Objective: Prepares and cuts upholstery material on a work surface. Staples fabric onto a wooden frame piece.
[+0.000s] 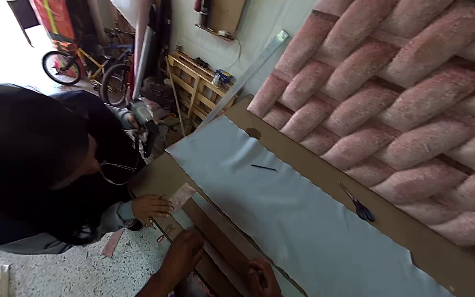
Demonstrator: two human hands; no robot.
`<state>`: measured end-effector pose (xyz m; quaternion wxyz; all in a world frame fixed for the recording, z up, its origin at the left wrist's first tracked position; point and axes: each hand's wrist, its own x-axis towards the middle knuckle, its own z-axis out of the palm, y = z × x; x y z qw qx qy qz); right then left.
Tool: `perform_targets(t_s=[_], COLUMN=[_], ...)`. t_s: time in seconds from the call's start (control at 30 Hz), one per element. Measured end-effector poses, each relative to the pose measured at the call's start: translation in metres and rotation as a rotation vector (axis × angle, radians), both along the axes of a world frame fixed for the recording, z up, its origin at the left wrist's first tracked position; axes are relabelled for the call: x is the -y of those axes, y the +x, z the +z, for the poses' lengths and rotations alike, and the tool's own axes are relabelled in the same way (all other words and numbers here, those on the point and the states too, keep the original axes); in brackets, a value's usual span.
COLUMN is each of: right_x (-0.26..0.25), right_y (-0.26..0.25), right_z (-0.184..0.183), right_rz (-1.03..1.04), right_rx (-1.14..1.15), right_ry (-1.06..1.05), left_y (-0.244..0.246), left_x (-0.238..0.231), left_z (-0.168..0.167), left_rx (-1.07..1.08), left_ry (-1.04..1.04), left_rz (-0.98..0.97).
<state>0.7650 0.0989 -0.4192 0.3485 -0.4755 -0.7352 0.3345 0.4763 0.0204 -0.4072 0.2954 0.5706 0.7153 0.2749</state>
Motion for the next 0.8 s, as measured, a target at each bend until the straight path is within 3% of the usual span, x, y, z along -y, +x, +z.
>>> perform_targets(t_s=[0.13,0.23,0.33,0.4,0.57,0.8], right_x=[0.029,0.037,0.026,0.012,-0.013,-0.038], right_y=[0.037,0.042,0.015,-0.021,-0.135,-0.245], right_z=[0.01,0.015,0.018,0.022,0.039,0.036], right_rz=[-0.093,-0.037,0.058,0.138,0.251,0.157], right_rx=[-0.004,0.021,0.026,0.046,0.178,0.343], right_ry=[-0.166,-0.277,-0.299,-0.306,-0.118,-0.274], left_y=[-0.02,-0.052,-0.087,-0.11,-0.145,-0.172], left_x=[-0.029,-0.043,-0.066,-0.091,-0.152,-0.21], left_z=[-0.008,-0.004,0.005,0.006,0.018,0.03], left_rx=[-0.083,-0.143,-0.193,-0.224,-0.281,-0.369], left_ry=[0.03,0.039,0.067,0.054,-0.125,-0.359], left_rz=[-0.108,0.005,0.216,0.212,-0.241,-0.735])
